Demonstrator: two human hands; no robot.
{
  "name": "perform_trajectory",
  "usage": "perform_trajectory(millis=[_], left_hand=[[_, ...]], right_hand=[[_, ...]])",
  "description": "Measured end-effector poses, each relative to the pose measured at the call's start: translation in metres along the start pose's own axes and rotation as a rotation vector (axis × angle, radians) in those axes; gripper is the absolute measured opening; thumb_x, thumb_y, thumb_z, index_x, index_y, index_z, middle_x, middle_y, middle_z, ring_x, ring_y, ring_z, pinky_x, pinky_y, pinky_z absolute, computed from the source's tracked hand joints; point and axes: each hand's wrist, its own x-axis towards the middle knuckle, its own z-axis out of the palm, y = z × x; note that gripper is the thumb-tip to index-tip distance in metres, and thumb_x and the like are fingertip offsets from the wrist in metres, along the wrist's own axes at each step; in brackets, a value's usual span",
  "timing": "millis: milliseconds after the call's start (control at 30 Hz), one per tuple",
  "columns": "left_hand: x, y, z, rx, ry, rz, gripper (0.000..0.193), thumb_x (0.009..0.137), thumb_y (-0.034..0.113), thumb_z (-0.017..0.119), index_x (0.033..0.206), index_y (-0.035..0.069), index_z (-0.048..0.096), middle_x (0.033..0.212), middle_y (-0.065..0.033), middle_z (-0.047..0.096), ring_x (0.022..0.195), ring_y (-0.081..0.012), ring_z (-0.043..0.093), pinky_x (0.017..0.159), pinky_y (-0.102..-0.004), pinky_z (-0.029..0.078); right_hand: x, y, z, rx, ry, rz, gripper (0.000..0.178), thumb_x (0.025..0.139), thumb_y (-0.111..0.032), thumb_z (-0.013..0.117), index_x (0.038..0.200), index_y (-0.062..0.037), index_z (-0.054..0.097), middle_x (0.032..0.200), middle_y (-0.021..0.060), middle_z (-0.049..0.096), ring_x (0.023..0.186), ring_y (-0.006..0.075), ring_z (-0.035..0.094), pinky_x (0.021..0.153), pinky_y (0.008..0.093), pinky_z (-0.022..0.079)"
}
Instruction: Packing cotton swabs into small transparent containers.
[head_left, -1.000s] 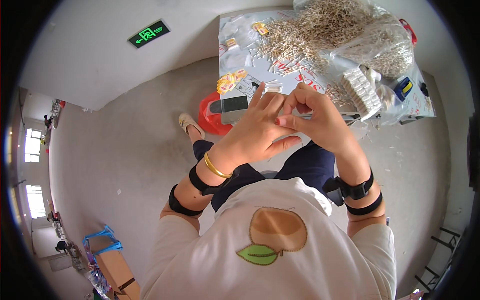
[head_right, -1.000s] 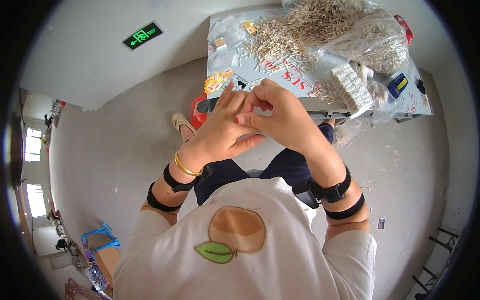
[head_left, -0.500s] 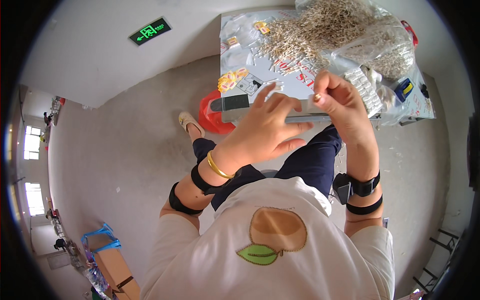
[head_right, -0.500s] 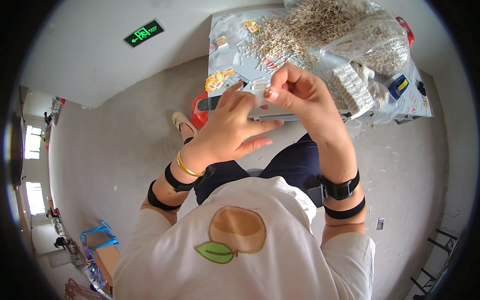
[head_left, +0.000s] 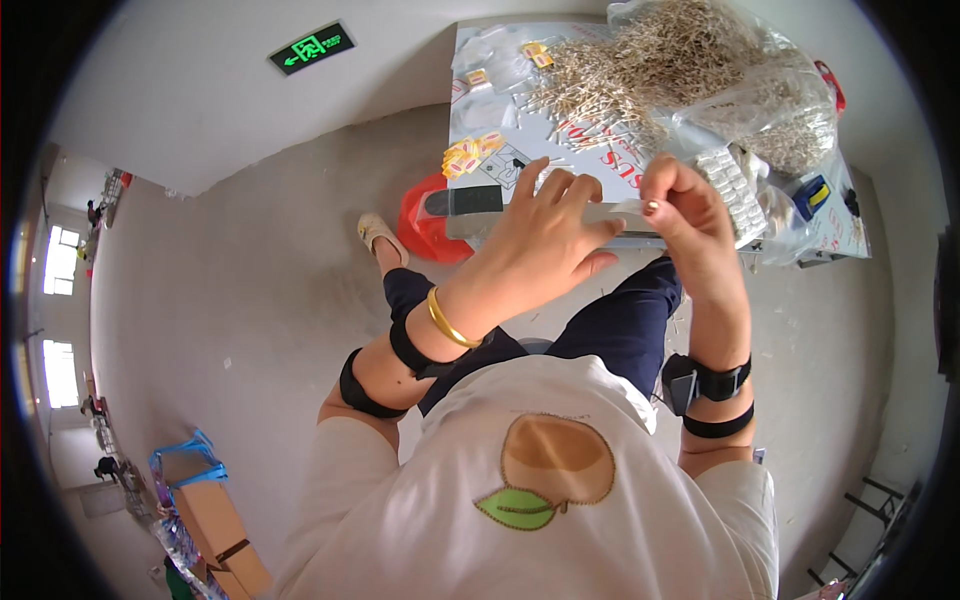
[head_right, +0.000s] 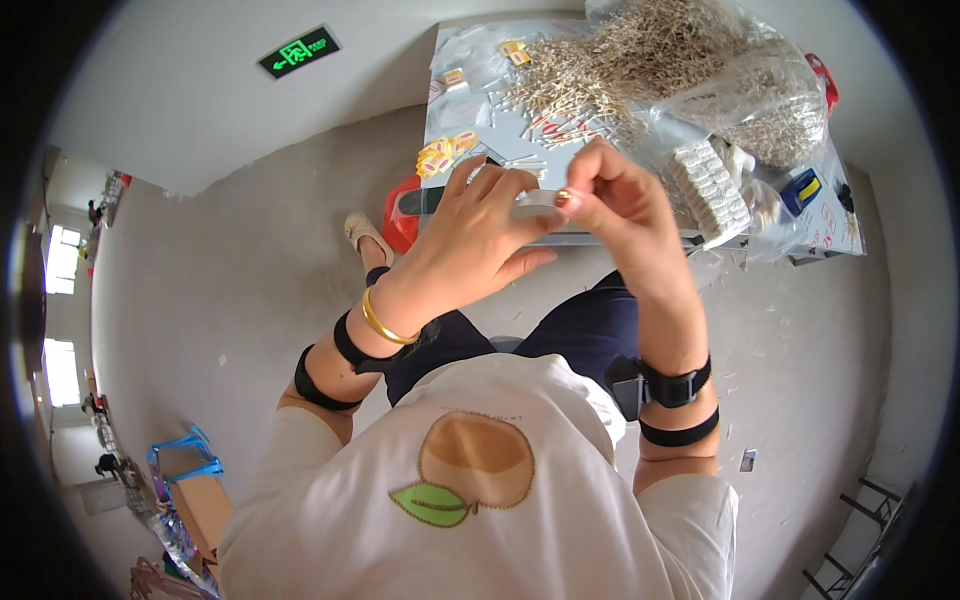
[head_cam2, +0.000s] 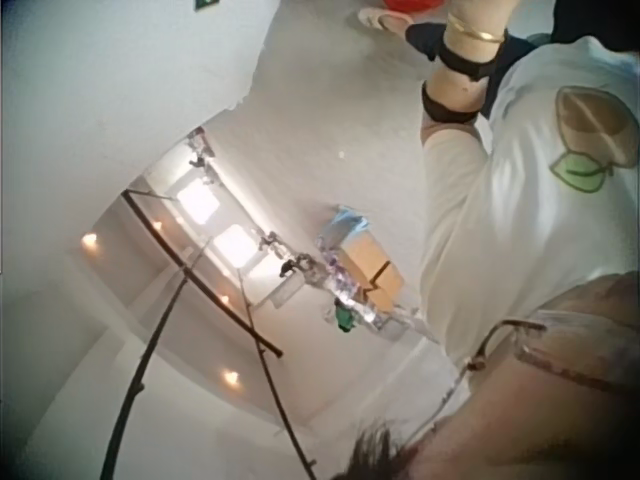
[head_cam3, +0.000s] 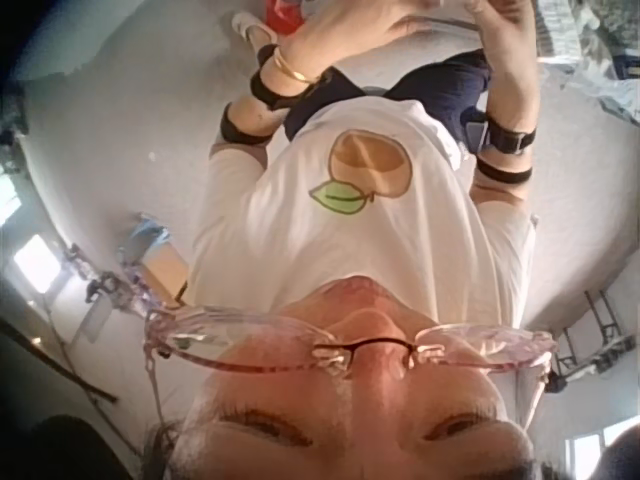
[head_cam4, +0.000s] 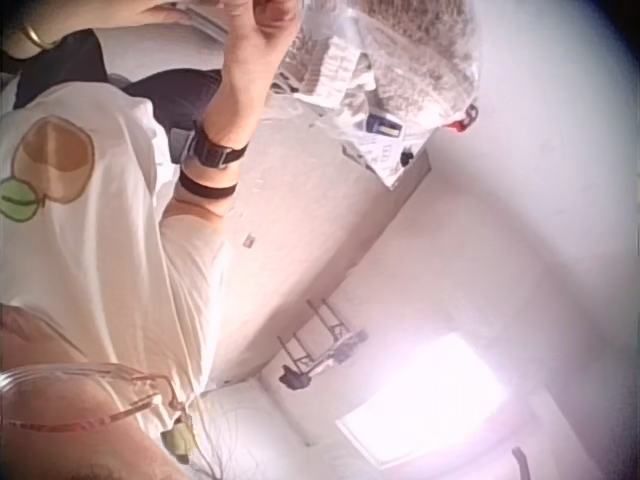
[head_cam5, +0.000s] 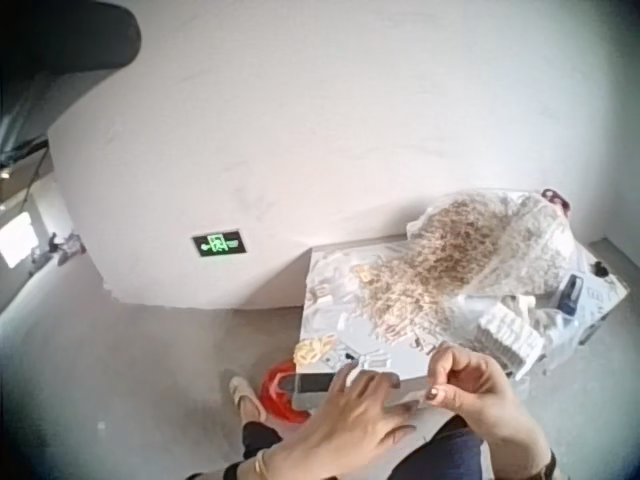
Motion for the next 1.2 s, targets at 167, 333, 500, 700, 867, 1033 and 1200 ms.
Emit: perform_trajectory(millis=[167, 333, 500, 700, 867, 1033, 1200], left_hand=[[0.002, -0.001, 0.016, 0.073, 0.016, 0.021, 0.027, 0.084, 0.031, 0.078, 0.105, 0.014, 0.076, 0.115, -0.0075, 0.061, 0.115, -0.0275, 0.056, 0.113, -0.0540, 0.033], [0.007, 0.002, 0.022, 0.066, 0.002, 0.013, 0.020, 0.085, 0.027, 0.076, 0.095, 0.011, 0.075, 0.111, -0.0075, 0.063, 0.111, -0.0266, 0.057, 0.113, -0.0534, 0.034], [0.016, 0.013, 0.013, -0.008, 0.060, 0.009, 0.015, 0.085, 0.024, 0.076, 0.094, 0.012, 0.075, 0.106, -0.0059, 0.066, 0.107, -0.0256, 0.060, 0.110, -0.0521, 0.038], [0.004, -0.011, 0.016, -0.699, 0.242, -0.271, 0.012, 0.095, 0.016, 0.071, 0.090, 0.006, 0.073, 0.094, -0.0076, 0.067, 0.083, -0.0216, 0.065, 0.082, -0.0343, 0.049], [-0.008, -0.014, 0.018, -1.144, 0.267, -0.469, 0.019, 0.099, 0.015, 0.070, 0.108, -0.001, 0.066, 0.097, -0.0028, 0.065, 0.091, -0.0111, 0.061, 0.084, -0.0271, 0.047], [-0.006, 0.000, 0.004, -0.590, 0.606, -0.237, 0.031, 0.082, 0.014, 0.085, 0.102, 0.008, 0.062, 0.113, -0.0038, 0.065, 0.096, -0.0218, 0.061, 0.083, -0.0336, 0.048], [-0.004, 0.009, -0.006, -0.306, 0.638, -0.085, 0.031, 0.077, 0.010, 0.086, 0.102, 0.010, 0.066, 0.113, -0.0041, 0.070, 0.098, -0.0263, 0.065, 0.087, -0.0386, 0.046]], right_hand=[[-0.002, 0.004, 0.010, -0.352, -0.059, -0.069, 0.020, 0.089, -0.014, 0.081, 0.088, -0.0049, 0.064, 0.088, -0.0022, 0.054, 0.084, 0.0106, 0.048, 0.077, 0.0281, 0.043], [0.002, 0.019, 0.021, -0.662, 0.102, -0.055, 0.023, 0.085, -0.014, 0.084, 0.087, -0.0024, 0.064, 0.088, 0.0005, 0.052, 0.083, 0.0132, 0.048, 0.078, 0.0284, 0.043], [-0.001, 0.023, -0.010, 0.106, 0.003, 0.132, 0.013, 0.097, -0.014, 0.074, 0.094, -0.0089, 0.062, 0.089, -0.0053, 0.053, 0.085, 0.0080, 0.050, 0.080, 0.0252, 0.041], [-0.007, 0.034, -0.017, 0.266, 0.146, 0.113, 0.011, 0.102, -0.019, 0.068, 0.098, -0.0096, 0.064, 0.090, -0.0045, 0.057, 0.087, 0.0078, 0.049, 0.083, 0.0241, 0.038], [-0.011, 0.042, -0.013, 0.298, 0.106, 0.126, 0.012, 0.104, -0.021, 0.065, 0.100, -0.0099, 0.065, 0.093, -0.0043, 0.057, 0.088, 0.0084, 0.049, 0.084, 0.0251, 0.038], [-0.010, 0.034, 0.001, 0.273, 0.074, 0.112, 0.015, 0.106, -0.023, 0.062, 0.101, -0.0088, 0.065, 0.095, -0.0031, 0.058, 0.090, 0.0095, 0.049, 0.085, 0.0257, 0.038], [-0.009, 0.021, 0.017, 0.293, 0.029, 0.129, 0.016, 0.106, -0.022, 0.061, 0.103, -0.0068, 0.065, 0.097, -0.0022, 0.059, 0.093, 0.0101, 0.050, 0.089, 0.0272, 0.040]])
